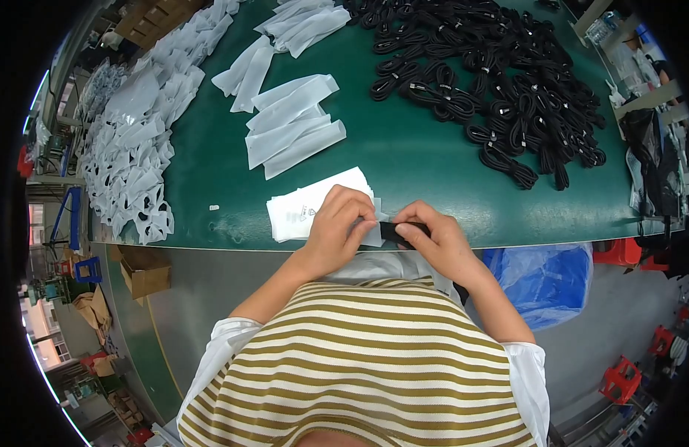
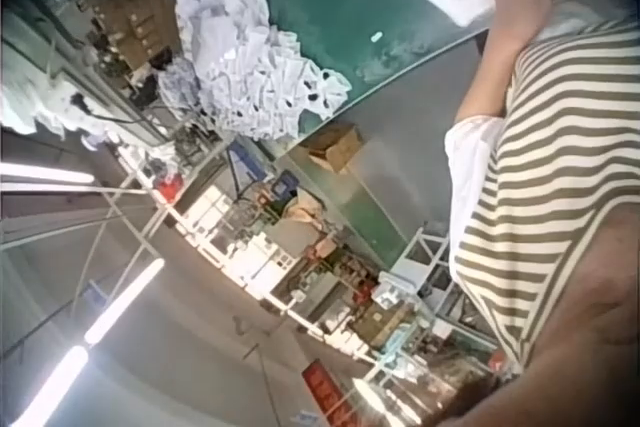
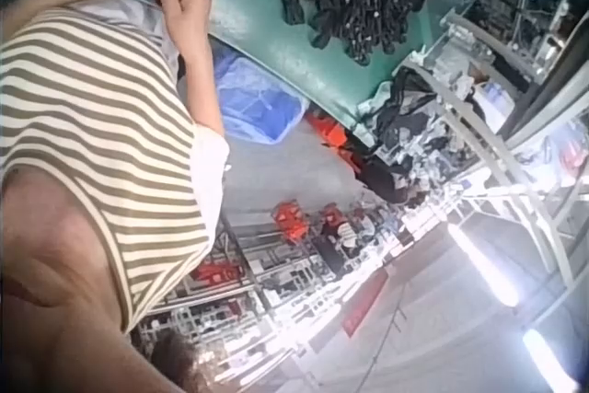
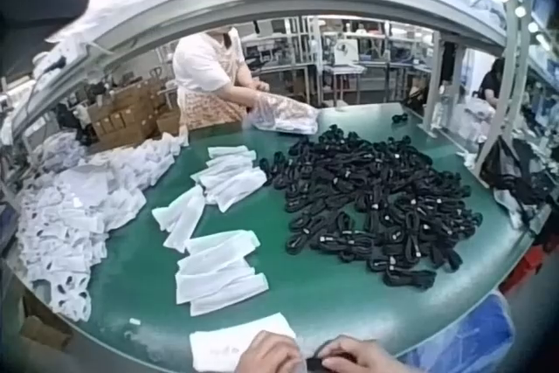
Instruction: Packaging black coiled cables into white protective sleeves at a factory workbench.
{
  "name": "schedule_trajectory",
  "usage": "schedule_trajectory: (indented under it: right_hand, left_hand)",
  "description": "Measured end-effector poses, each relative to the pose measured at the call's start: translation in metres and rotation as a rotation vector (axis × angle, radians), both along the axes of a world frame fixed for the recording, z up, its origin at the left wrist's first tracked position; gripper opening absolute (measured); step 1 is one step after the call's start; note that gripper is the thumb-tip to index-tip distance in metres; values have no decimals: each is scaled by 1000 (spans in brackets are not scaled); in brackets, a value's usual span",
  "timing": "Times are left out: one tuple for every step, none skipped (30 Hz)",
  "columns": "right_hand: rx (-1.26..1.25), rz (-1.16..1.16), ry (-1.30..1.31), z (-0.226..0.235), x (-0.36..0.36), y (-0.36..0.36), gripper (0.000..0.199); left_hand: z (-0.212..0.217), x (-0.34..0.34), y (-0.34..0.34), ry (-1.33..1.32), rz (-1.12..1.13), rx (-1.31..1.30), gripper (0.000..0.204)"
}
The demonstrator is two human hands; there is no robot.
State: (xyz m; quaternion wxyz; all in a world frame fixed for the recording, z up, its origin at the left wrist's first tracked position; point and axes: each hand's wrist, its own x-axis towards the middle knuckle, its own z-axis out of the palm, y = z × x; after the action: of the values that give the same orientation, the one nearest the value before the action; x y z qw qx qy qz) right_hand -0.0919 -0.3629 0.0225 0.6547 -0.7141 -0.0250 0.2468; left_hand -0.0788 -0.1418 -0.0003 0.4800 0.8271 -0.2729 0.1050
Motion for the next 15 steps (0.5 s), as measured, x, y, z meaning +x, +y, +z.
schedule_trajectory:
  right_hand:
    - [1,1,-1,0,1,4,21]
    - [-35,20,-242,-1,4,9,23]
    - [-70,39,-483,-1,7,13,25]
    - [-106,57,-724,-1,8,17,27]
    - [-105,57,-727,0,9,21,27]
    - [-47,-4,-710,2,9,25,27]
    - [15,-64,-693,3,9,30,27]
    - [77,-125,-675,3,10,32,27]
    - [80,-125,-678,3,14,28,27]
    - [-141,-160,-832,-1,21,17,26]
    - [-366,-192,-978,-3,27,4,26]
    - [-495,-273,-1042,-7,33,-10,26]
    - [-627,-356,-1104,-10,37,-26,25]
    - [-782,-406,-1109,-8,41,-41,24]
    - [-949,-458,-1112,-5,43,-55,23]
  left_hand:
    - [3,0,-1,-35,1,19,12]
    - [6,0,-1,-37,3,20,12]
    - [10,1,1,-28,26,9,13]
    - [13,1,4,-19,49,-2,13]
    - [16,3,7,-11,70,-15,13]
    - [17,4,11,-14,70,-15,13]
    - [19,6,17,65,105,-152,10]
    - [21,9,23,145,138,-289,7]
    - [25,12,33,236,163,-474,3]
    - [32,16,43,330,187,-660,2]
    - [45,22,50,308,186,-746,6]
    - [57,29,57,285,188,-834,10]
    - [68,38,63,273,174,-859,11]
    - [77,45,71,255,171,-879,11]
    - [81,58,76,254,175,-882,11]
